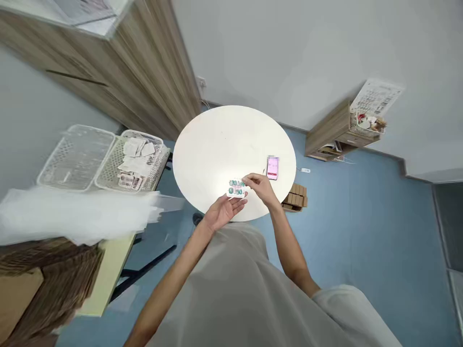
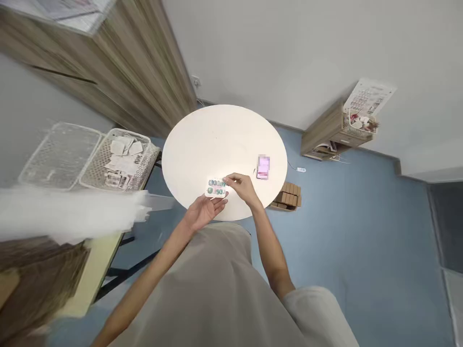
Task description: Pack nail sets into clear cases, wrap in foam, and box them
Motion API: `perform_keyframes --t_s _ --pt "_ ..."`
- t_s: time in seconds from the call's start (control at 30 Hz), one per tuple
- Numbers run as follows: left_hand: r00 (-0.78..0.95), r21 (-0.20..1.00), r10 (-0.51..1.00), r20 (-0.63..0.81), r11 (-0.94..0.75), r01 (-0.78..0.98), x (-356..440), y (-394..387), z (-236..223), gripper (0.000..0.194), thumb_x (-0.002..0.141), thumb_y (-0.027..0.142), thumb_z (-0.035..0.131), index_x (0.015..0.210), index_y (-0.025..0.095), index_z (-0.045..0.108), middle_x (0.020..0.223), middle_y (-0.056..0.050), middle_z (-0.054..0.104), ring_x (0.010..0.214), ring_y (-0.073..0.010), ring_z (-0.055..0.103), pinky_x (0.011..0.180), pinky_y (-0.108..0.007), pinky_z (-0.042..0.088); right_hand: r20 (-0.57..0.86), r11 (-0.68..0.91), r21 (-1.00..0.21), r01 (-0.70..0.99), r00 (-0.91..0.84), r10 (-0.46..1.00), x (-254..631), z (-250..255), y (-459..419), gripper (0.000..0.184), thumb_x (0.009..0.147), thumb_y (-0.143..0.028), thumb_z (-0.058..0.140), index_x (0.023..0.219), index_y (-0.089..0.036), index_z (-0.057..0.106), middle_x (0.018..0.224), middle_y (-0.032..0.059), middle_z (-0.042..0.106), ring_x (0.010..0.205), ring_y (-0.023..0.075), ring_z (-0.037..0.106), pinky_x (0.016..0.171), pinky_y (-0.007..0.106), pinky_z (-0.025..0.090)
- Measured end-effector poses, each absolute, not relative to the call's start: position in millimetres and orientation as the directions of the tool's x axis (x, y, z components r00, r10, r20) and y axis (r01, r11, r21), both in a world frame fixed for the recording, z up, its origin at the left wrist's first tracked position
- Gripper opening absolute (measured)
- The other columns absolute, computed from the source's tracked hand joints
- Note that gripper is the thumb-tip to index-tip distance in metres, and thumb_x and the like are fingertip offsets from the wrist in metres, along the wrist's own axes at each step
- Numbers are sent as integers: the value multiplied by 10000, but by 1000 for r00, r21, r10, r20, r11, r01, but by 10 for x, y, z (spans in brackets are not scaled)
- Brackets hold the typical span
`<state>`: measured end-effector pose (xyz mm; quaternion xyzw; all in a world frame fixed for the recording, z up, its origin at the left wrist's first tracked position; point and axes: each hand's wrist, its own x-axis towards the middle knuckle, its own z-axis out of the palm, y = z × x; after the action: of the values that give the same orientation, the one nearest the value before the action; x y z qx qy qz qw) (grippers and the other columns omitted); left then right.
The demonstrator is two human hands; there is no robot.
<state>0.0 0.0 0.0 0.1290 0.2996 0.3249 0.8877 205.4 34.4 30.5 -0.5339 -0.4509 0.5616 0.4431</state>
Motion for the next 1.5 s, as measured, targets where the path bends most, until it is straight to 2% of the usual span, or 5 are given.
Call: perform_keyframes --t_s 0.2,0.5,0.9,1.27,1.5 --pt "373 656 789 -489 614 -439 -126 106 -27 587 819 519 870 1270 162 756 1365 -174 768 1106 -279 788 1033 -407 593 -177 -198 -977 84 206 962 1850 339 334 377 814 -596 832 870 -223 808 956 55 807 911 219 684 858 346 536" --pt "60 981 981 -186 189 -42 -448 254 73 710 742 448 933 1352 190 678 1349 -175 764 1070 -271 781 983 -464 631 -186 -240 -947 215 246 951 1290 554 347 328 833 -546 802 803 -219 787 862 38 781 775 187 613 778 342 504" --pt "80 895 939 -334 342 -285 -1160 610 188 563 732 480 964 1154 159 775 966 -83 811 811 -207 771 862 -386 621 -160 -209 -970 127 316 935 802 748 525 311 805 -516 803 757 -216 738 811 22 711 802 185 598 773 331 488" --pt "720 480 657 -224 717 -505 -1776 676 412 623 838 562 873 1316 178 762 1405 -160 753 1320 -359 712 1155 -454 536 -190 -168 -978 -126 190 963 104 897 586 389 799 -580 866 788 -214 734 734 -13 614 629 112 443 598 280 365" --pt "567 646 769 -295 597 -475 -2140 726 472 657 817 538 874 1328 146 741 1353 -197 772 1160 -329 789 1024 -408 599 -126 -154 -986 57 343 931 -360 903 644 412 773 -618 857 822 -215 785 830 30 736 789 180 609 739 319 494"
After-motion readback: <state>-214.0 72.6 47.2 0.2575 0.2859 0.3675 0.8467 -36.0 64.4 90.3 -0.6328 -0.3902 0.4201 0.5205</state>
